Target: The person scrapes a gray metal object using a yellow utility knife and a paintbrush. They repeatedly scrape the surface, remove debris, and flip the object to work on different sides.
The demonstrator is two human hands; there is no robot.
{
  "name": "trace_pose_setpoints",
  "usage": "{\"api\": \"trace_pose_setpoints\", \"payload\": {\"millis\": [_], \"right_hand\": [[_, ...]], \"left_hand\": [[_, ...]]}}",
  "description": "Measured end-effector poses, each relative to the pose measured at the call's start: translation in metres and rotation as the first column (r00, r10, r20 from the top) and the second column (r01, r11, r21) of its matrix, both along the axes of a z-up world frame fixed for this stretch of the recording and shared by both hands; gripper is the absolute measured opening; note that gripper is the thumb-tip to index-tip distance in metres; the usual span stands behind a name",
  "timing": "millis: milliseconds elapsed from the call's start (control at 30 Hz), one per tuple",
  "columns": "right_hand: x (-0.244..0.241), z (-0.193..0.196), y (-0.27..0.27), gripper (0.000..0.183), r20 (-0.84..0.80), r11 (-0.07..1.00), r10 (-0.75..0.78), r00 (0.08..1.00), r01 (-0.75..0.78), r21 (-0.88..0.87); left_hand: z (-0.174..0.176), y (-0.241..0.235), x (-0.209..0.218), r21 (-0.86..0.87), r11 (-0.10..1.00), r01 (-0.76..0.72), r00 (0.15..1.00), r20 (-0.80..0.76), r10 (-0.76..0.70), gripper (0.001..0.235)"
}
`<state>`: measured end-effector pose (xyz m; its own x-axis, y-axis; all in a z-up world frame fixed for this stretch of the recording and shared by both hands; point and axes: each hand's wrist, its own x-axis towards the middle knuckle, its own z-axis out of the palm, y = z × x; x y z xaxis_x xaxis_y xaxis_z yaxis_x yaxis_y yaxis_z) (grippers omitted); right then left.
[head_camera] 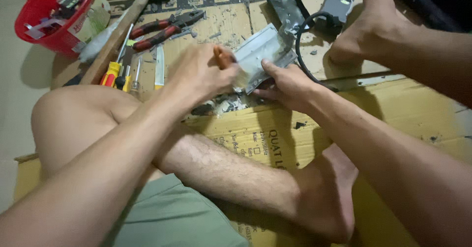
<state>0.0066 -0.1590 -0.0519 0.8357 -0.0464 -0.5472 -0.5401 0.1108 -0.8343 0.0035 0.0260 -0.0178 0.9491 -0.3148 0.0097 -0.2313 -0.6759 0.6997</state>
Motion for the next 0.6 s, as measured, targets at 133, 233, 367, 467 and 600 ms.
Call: {"api": "trace_pose_setpoints", "payload": {"millis": [133, 233, 367, 467, 600], "right_hand": [[-0.012, 0.016, 0.004, 0.083, -0.011, 0.978, -0.166, 0.986, 0.167, 0.123], [-0.013, 0.014, 0.009, 0.082, -0.019, 0.976, -0.156, 0.988, 0.157, 0.153], [-0.013, 0.013, -0.001, 0.078, -0.025, 0.963, -0.174, 0.984, 0.175, 0.207], [-0.013, 0.011, -0.005, 0.076, -0.035, 0.952, -0.183, 0.983, 0.186, 0.245], [-0.013, 0.005, -0.004, 0.073, -0.051, 0.936, -0.179, 0.982, 0.186, 0.298]], "left_hand": [[0.0, 0.004, 0.004, 0.31, 0.945, -0.107, 0.972, 0.232, 0.034, 0.021], [0.0, 0.002, -0.01, -0.15, 0.989, 0.002, 1.0, -0.006, -0.003, 0.026], [-0.007, 0.012, 0.005, 0.209, 0.972, -0.109, 0.971, 0.231, 0.06, 0.022], [0.001, -0.004, -0.007, 0.025, 0.993, -0.118, 0.974, 0.197, 0.111, 0.024], [-0.002, -0.015, -0.03, -0.038, 0.999, 0.015, 0.994, 0.108, -0.011, 0.024]]}}
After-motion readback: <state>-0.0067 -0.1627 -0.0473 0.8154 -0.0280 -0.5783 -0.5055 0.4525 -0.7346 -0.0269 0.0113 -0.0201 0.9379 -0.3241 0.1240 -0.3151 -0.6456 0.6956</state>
